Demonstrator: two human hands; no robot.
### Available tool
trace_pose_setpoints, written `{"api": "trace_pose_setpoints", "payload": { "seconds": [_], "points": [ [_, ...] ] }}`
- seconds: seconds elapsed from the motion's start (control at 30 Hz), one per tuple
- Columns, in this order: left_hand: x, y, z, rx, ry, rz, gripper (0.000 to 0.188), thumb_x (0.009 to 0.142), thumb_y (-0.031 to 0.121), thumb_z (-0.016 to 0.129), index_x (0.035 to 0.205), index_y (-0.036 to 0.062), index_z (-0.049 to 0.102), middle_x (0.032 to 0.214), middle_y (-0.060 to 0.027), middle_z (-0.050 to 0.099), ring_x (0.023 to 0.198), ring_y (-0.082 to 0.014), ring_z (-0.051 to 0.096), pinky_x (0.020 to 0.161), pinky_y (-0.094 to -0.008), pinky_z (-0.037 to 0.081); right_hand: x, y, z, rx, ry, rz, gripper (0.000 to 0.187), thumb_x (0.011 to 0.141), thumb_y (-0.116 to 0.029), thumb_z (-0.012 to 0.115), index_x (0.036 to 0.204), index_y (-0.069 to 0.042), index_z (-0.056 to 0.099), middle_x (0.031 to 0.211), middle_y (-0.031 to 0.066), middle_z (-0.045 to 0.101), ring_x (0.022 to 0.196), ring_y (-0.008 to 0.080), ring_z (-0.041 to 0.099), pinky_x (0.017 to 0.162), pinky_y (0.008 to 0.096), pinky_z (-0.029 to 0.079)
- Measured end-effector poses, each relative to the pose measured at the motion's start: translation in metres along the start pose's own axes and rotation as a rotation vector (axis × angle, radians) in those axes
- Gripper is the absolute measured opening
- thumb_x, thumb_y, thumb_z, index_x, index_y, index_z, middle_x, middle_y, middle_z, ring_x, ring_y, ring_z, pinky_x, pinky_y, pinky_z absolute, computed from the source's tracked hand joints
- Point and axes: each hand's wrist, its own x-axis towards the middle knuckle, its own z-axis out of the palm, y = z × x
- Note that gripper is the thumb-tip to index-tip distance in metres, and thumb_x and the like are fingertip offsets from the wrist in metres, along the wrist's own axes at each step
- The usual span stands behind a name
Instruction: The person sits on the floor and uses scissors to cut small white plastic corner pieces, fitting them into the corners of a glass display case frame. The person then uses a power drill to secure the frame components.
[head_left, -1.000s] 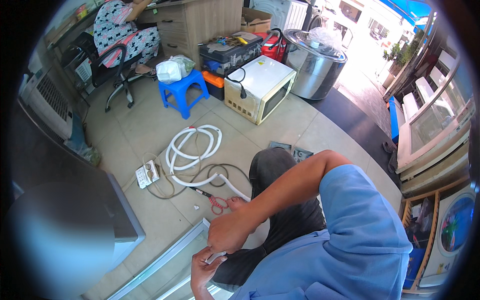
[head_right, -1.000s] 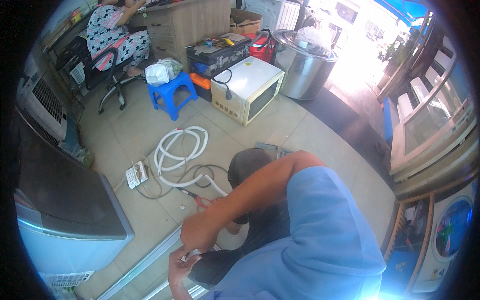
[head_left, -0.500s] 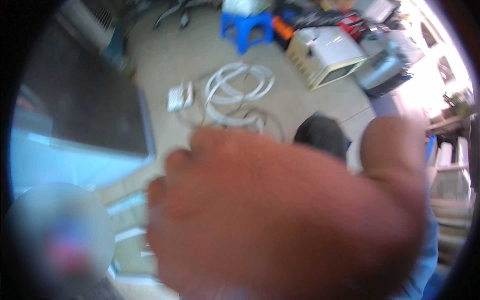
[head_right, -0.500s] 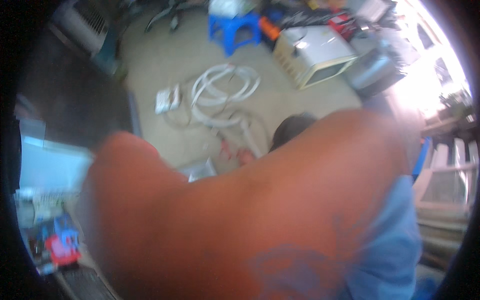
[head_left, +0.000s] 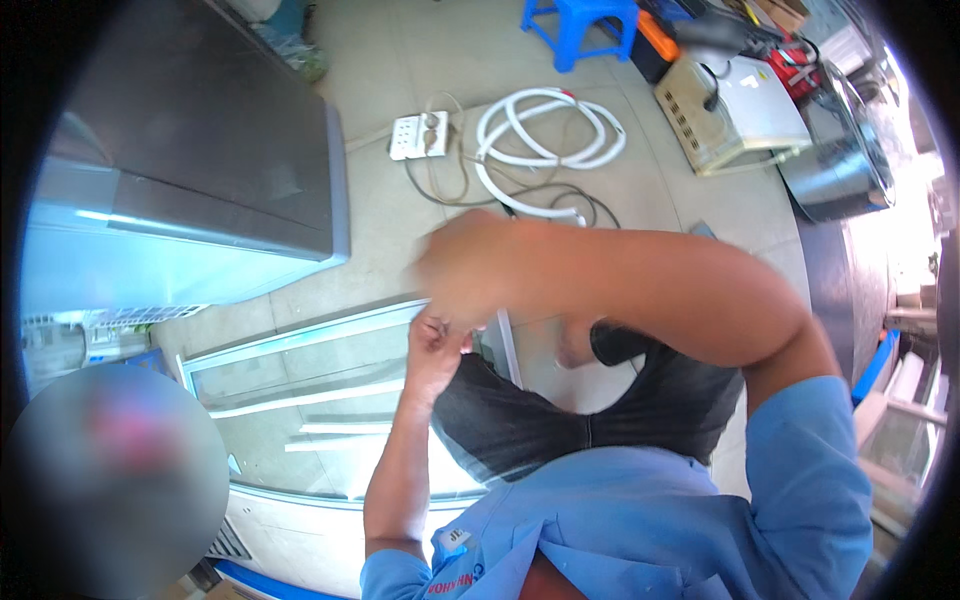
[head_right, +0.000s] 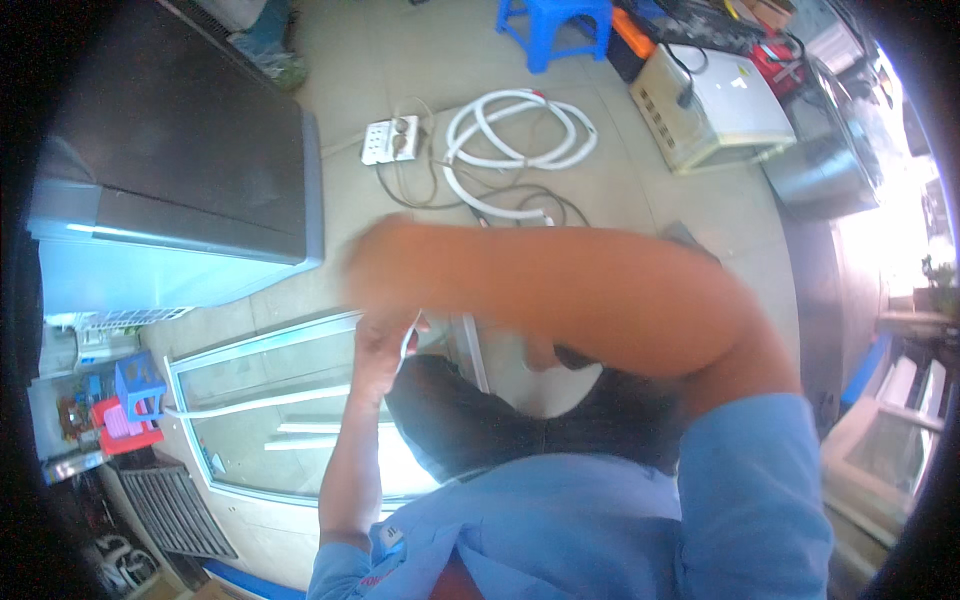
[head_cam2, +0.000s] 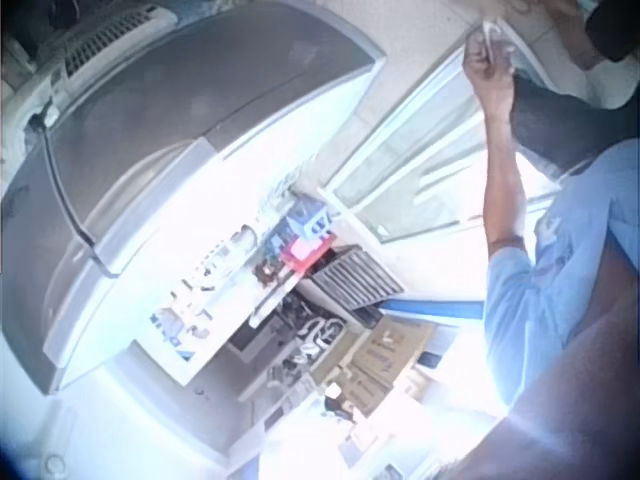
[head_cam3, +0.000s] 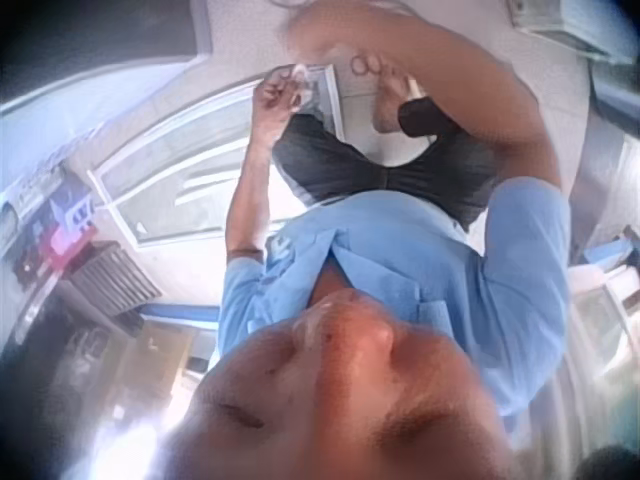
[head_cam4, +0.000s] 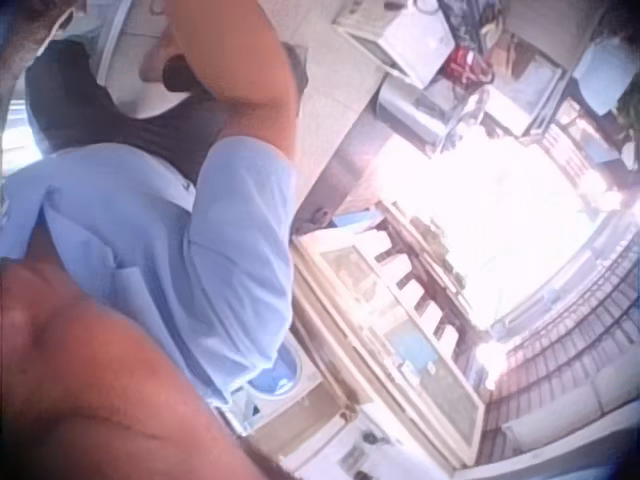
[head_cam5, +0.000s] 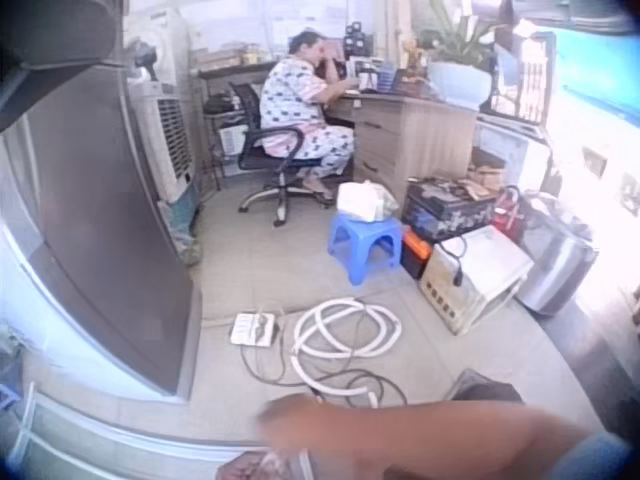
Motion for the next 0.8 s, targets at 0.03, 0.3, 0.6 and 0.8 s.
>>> {"api": "trace_pose_setpoints", "payload": {
  "seconds": [0.03,0.3,0.6,0.8],
  "points": [
    [-0.018,-0.005,-0.001,0.027,0.030,-0.010,0.007,0.095,0.009,0.065,0.101,0.0065,0.067,0.080,0.0008,0.069,0.055,-0.0010,0.049,0.049,-0.0175,0.039,0.027,0.021,0.043,0.136,-0.097,0.125,0.031,0.078,-0.032,0.071,0.091,-0.004,0.071,0.074,0.0085,0.066,0.067,0.0270,0.066,0.055,0.0394,0.055],
    [-0.076,0.045,-0.004,0.000,0.156,-0.077,0.006,0.096,0.013,0.066,0.094,0.0071,0.065,0.074,0.0010,0.066,0.055,-0.0013,0.051,0.048,-0.0165,0.037,0.112,0.154,0.277,0.823,0.261,0.781,0.035,0.092,-0.024,0.063,0.109,0.006,0.059,0.096,0.0251,0.069,0.084,0.0342,0.071,0.075,0.0453,0.059],
    [-0.058,0.065,-0.010,0.053,0.240,-0.045,0.010,0.097,0.014,0.066,0.101,0.0055,0.065,0.075,0.0013,0.066,0.062,-0.0041,0.058,0.053,-0.0180,0.044,0.149,0.144,0.352,0.566,0.585,0.760,0.057,0.082,-0.012,0.066,0.129,0.003,0.037,0.101,0.0304,0.063,0.099,0.0448,0.064,0.089,0.0512,0.053],
    [-0.048,0.067,-0.017,0.053,0.267,0.000,0.011,0.095,0.013,0.067,0.101,0.0035,0.065,0.082,-0.0023,0.068,0.065,-0.0083,0.063,0.059,-0.0221,0.052,0.154,0.142,0.345,0.736,0.454,0.724,0.081,0.076,-0.010,0.069,0.141,0.000,0.022,0.102,0.0315,0.062,0.097,0.0454,0.064,0.088,0.0497,0.053]
  ]
}}
